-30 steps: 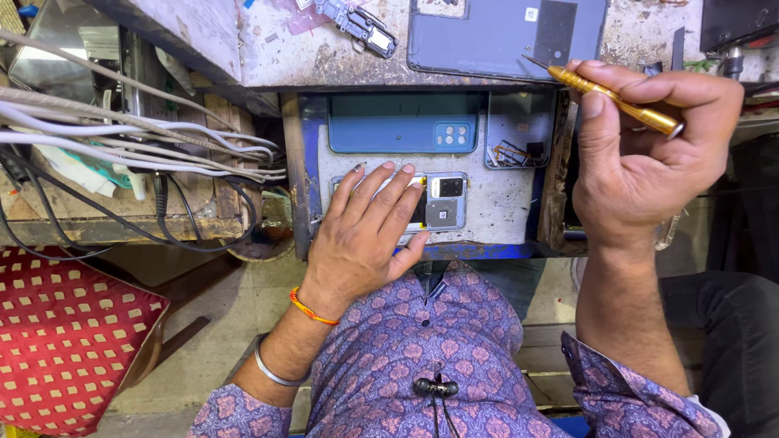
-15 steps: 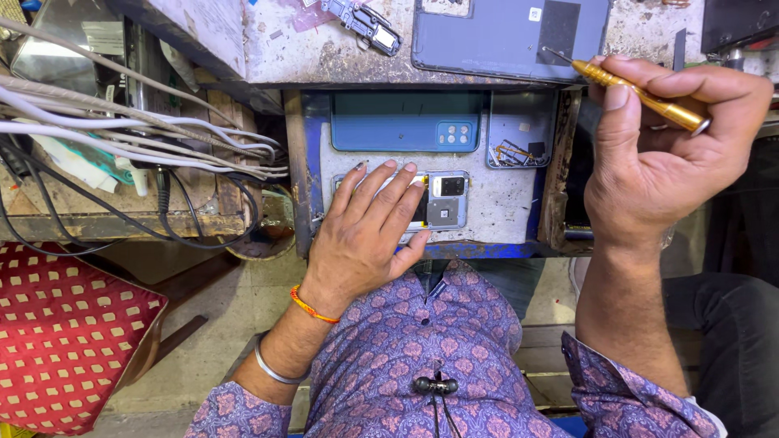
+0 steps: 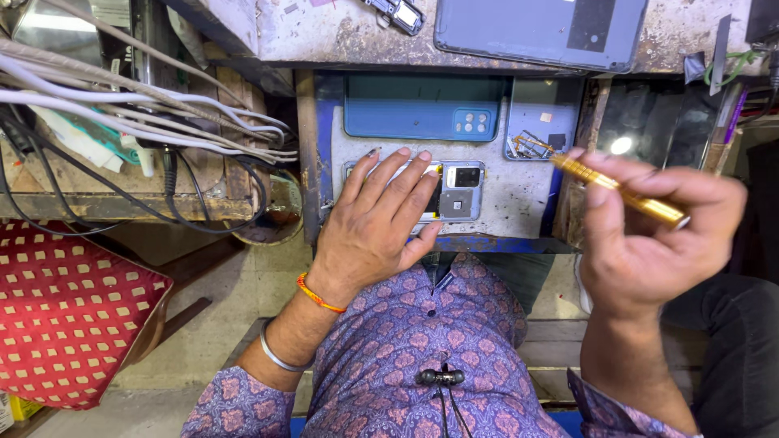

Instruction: The person uses a screwdriver to remove and replace screws from the internal components of a mobile phone, applies adhesive from a tube to the chassis, and wipes the area with a cloth.

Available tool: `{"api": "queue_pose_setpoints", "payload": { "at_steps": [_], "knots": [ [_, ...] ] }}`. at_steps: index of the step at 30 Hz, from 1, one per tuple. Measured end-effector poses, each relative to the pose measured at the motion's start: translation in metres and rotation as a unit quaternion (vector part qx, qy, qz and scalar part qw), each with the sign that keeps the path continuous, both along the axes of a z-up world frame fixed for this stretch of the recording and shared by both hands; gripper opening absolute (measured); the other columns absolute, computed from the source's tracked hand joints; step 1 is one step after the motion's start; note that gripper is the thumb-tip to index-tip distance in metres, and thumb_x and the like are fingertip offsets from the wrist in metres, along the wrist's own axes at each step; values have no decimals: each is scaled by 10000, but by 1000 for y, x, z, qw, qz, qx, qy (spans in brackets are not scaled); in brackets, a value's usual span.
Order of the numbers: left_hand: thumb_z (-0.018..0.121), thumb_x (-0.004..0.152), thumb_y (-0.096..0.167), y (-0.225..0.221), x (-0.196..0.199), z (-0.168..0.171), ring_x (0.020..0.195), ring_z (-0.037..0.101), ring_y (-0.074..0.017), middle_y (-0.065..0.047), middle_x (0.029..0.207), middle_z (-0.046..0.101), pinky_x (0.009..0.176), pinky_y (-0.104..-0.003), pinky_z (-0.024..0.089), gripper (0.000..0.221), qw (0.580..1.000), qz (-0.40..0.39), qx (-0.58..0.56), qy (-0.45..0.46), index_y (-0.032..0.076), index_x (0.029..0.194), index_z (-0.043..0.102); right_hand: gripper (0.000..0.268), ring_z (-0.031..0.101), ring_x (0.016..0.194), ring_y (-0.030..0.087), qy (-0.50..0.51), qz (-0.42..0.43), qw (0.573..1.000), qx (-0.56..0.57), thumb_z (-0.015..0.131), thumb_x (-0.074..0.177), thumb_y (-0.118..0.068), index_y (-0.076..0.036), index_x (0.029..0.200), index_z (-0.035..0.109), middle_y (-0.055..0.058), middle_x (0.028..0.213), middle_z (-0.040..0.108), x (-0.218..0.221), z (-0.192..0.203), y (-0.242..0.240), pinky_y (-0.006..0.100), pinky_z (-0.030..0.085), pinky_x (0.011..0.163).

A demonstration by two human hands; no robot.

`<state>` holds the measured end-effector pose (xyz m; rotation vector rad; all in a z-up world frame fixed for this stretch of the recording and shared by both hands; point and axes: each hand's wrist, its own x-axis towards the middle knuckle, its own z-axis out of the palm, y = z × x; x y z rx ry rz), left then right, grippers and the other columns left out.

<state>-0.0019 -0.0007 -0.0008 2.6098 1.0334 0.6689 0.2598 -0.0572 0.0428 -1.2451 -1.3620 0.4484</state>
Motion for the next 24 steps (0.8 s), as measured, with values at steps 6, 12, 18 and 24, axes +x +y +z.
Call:
{"api": "queue_pose_setpoints", "payload": {
  "at_steps": [6, 12, 18, 24],
  "knots": [
    [730, 952, 371, 1, 1, 0, 1407, 486, -308, -131, 1481, 555, 1208, -520, 347, 557, 1000, 0, -3, 1, 40, 1383, 606, 238, 748, 1096, 276, -59, 34, 992, -108, 684, 1068, 48, -12, 1156, 471, 195, 1063, 725, -12, -15, -34, 471, 585, 1127],
    [736, 947, 368, 0, 2, -1, 1405, 487, -310, -133, 1482, 555, 1209, -522, 346, 575, 1000, -1, -6, 4, 39, 1397, 597, 235, 751, 1090, 248, -113, 57, 983, -136, 696, 1021, 13, -36, 1119, 488, 133, 1082, 748, -8, -21, -42, 496, 549, 1141],
    [737, 948, 370, 1, 2, -1, 1408, 487, -312, -131, 1486, 555, 1210, -523, 344, 577, 1000, 0, -8, 6, 41, 1399, 594, 219, 751, 1139, 248, -143, 66, 978, -137, 705, 1006, 3, -34, 1092, 508, 137, 1079, 760, -9, -22, -38, 483, 549, 1130],
    [741, 943, 369, 0, 2, -1, 1407, 487, -311, -131, 1483, 556, 1208, -523, 349, 579, 1000, 1, -10, 4, 40, 1398, 598, 218, 747, 1141, 244, -152, 76, 976, -139, 708, 993, 7, -27, 1091, 517, 139, 1086, 761, -8, -20, -36, 497, 552, 1167]
  ]
}}
